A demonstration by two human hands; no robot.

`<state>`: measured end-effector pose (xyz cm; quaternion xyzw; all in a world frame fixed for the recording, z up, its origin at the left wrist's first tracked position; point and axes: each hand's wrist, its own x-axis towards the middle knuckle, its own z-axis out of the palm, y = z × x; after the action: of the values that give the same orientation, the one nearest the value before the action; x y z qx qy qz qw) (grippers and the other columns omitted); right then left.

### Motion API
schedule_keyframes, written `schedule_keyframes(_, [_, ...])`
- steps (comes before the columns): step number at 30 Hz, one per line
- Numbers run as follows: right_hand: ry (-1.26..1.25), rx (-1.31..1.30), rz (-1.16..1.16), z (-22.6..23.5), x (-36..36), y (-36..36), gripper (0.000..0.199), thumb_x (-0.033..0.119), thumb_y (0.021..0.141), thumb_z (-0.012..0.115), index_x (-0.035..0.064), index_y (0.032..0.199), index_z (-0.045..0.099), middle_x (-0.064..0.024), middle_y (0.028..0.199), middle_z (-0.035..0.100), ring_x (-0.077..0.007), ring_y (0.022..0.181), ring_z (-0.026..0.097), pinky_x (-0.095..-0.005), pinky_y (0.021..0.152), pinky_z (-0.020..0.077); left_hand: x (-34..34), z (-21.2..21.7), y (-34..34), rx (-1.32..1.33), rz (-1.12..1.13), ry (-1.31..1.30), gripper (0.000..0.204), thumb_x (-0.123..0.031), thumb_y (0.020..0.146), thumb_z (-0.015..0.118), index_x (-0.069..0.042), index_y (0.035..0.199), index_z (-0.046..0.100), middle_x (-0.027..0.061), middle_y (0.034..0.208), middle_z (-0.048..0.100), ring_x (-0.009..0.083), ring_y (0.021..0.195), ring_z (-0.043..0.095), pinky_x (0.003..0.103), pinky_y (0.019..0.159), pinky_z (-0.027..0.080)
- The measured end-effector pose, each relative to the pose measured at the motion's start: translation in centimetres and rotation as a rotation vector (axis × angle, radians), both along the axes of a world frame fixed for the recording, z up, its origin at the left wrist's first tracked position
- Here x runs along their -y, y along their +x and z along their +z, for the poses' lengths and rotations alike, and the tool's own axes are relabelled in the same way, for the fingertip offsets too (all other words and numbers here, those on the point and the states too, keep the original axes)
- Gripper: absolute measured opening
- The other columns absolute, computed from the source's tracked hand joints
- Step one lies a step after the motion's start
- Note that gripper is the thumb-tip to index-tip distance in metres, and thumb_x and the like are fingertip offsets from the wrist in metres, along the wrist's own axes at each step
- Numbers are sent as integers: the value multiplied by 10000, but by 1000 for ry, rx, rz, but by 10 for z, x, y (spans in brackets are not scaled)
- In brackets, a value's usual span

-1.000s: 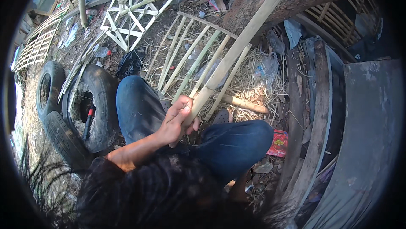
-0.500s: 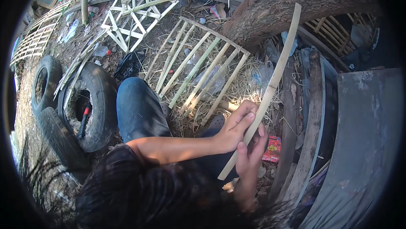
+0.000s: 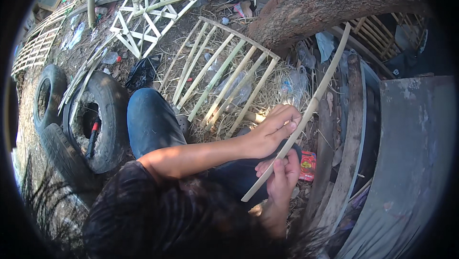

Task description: The person taps bamboo strips into a cage-like frame and then uses a large knife to shave and thin a separate bamboo strip.

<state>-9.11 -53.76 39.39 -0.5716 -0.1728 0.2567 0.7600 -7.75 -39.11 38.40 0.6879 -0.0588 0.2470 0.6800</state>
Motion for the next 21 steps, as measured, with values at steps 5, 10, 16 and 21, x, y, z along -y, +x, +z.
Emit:
schedule_keyframes(5, [29, 5, 46, 3, 0, -4, 183, 123, 979, 489, 4, 1095, 414, -114, 593, 575, -213, 480, 582, -366, 556, 516, -29, -1, 7, -116, 45, -442, 127, -203, 1015, 399, -82, 979, 415, -3, 897, 375, 110, 872, 356, 262, 864, 307])
schedule_keyframes(10, [6, -23, 16, 5, 14, -8, 204, 127, 972, 511, 2, 1093, 405, -116, 609, 586, -215, 493, 593, -373, 565, 529, -89, 2, 23, -32, 293, -387, 138, -197, 959, 396, -74, 909, 437, 15, 894, 415, 143, 879, 401, 281, 904, 304])
schedule_keyframes(16, [29, 32, -49, 6, 9, -4, 225, 125, 964, 523, -12, 1099, 406, -122, 615, 595, -211, 490, 593, -370, 563, 533, -67, -13, 9, -277, 388, -242, 214, -215, 984, 362, -64, 842, 416, 37, 859, 390, 158, 818, 368, 339, 836, 342])
schedule_keyframes(21, [3, 148, -99, 11, 4, -4, 229, 112, 956, 517, -29, 1099, 407, -131, 602, 599, -204, 487, 591, -354, 557, 532, -16, -69, -15, -352, -71, 816, 433, -265, 833, 690, -154, 1213, 514, 139, 1174, 505, 331, 1165, 461, 467, 1028, 335])
